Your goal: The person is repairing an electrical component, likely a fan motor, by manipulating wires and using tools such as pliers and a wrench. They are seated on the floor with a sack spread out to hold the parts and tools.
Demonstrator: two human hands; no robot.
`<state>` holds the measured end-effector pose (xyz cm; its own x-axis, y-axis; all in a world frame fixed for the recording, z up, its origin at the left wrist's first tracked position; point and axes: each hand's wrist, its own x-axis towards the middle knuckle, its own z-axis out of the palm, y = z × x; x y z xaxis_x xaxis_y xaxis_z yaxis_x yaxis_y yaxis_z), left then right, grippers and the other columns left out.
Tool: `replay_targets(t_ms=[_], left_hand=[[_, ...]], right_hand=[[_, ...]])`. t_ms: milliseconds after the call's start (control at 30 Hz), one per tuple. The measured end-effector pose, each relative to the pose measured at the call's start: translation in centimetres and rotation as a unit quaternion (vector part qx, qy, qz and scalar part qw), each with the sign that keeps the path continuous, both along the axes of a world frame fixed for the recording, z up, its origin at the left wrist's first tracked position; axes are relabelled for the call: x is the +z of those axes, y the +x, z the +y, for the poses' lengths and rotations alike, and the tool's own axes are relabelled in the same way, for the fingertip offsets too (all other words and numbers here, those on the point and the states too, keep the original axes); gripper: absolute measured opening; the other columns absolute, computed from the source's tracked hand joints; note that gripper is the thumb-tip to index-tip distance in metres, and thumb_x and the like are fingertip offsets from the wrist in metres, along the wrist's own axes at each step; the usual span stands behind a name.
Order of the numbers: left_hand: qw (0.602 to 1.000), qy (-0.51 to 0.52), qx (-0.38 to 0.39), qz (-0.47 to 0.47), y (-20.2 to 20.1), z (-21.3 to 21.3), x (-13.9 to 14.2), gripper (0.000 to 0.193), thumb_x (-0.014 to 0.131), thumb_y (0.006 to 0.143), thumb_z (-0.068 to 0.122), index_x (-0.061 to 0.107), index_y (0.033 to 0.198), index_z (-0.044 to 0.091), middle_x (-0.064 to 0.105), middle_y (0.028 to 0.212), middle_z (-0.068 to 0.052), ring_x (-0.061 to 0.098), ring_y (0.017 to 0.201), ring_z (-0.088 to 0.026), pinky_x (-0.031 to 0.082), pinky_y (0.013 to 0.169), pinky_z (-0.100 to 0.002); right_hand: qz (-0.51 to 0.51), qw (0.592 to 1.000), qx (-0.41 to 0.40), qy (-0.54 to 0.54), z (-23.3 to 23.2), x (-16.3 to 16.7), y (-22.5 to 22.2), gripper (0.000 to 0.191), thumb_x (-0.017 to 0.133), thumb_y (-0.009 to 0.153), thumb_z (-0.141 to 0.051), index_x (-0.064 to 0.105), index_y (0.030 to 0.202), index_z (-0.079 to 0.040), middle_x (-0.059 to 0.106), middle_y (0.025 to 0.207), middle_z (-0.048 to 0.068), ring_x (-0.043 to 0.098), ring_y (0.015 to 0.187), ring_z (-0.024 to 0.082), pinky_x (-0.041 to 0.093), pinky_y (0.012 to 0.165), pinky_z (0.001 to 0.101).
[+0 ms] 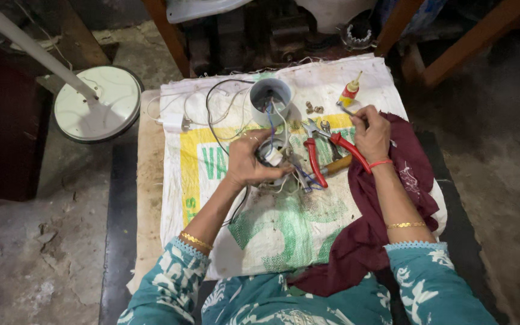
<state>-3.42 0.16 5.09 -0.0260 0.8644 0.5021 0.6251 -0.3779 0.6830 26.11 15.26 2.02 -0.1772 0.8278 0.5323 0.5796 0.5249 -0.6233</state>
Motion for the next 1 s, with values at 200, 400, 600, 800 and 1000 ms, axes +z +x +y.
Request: replay_targets(t_ms=[200, 400, 600, 800, 1000], left_hand=[[0.998, 0.026, -0.009, 0.06, -0.5, 0.4, -0.1, 0.072, 0.087, 0.059, 0.054, 0.079, 0.108, 0.002, 0.074, 0.115, -0.027, 0.072, 0.11, -0.037, 0.057, 0.097, -0.041], [1.0, 0.017, -0.009, 0.023, -0.9, 0.1, -0.4, 0.073, 0.086, 0.06, 0.054, 0.077, 0.106, -0.002, 0.076, 0.107, -0.024, 0.073, 0.114, -0.036, 0.058, 0.094, -0.041], [0.999, 0.002, -0.023, 0.028, -0.9, 0.2, -0.4, 0.075, 0.085, 0.062, 0.055, 0.076, 0.109, -0.002, 0.075, 0.111, -0.025, 0.075, 0.105, -0.035, 0.059, 0.093, -0.039], [0.998, 0.027, -0.008, 0.06, -0.6, 0.1, -0.4, 0.074, 0.084, 0.063, 0.057, 0.078, 0.112, 0.002, 0.072, 0.117, -0.028, 0.073, 0.112, -0.037, 0.059, 0.093, -0.04], [0.998, -0.024, 0.02, 0.053, -0.3, 0.3, -0.5, 0.078, 0.084, 0.057, 0.06, 0.077, 0.111, 0.004, 0.069, 0.125, -0.03, 0.074, 0.103, -0.035, 0.06, 0.087, -0.039]], right_hand=[[0.006, 0.982, 0.174, 0.077, -4.2, 5.9, -1.6, 0.012, 0.064, 0.102, -0.003, 0.071, 0.112, -0.004, 0.074, 0.101, 0.014, 0.073, 0.09, 0.026, 0.057, 0.08, 0.0341], [-0.084, 0.958, 0.272, -0.041, -7.8, 7.1, -3.5, 0.012, 0.072, 0.094, -0.016, 0.075, 0.098, -0.005, 0.075, 0.089, 0.01, 0.071, 0.075, 0.02, 0.054, 0.066, 0.0324], [-0.122, 0.955, 0.264, -0.062, -6.6, 6.8, -4.5, 0.017, 0.073, 0.092, -0.021, 0.075, 0.097, -0.005, 0.073, 0.083, 0.012, 0.068, 0.067, 0.024, 0.05, 0.061, 0.0347], [-0.191, 0.935, 0.297, -0.027, -5.9, 7.7, -5.5, 0.021, 0.073, 0.092, -0.026, 0.073, 0.089, -0.006, 0.071, 0.079, 0.011, 0.067, 0.069, 0.03, 0.05, 0.064, 0.039], [-0.23, 0.922, 0.312, 0.004, -5.6, 9.3, -5.7, 0.023, 0.073, 0.091, -0.03, 0.073, 0.088, -0.007, 0.07, 0.08, 0.01, 0.066, 0.073, 0.034, 0.05, 0.065, 0.0416]])
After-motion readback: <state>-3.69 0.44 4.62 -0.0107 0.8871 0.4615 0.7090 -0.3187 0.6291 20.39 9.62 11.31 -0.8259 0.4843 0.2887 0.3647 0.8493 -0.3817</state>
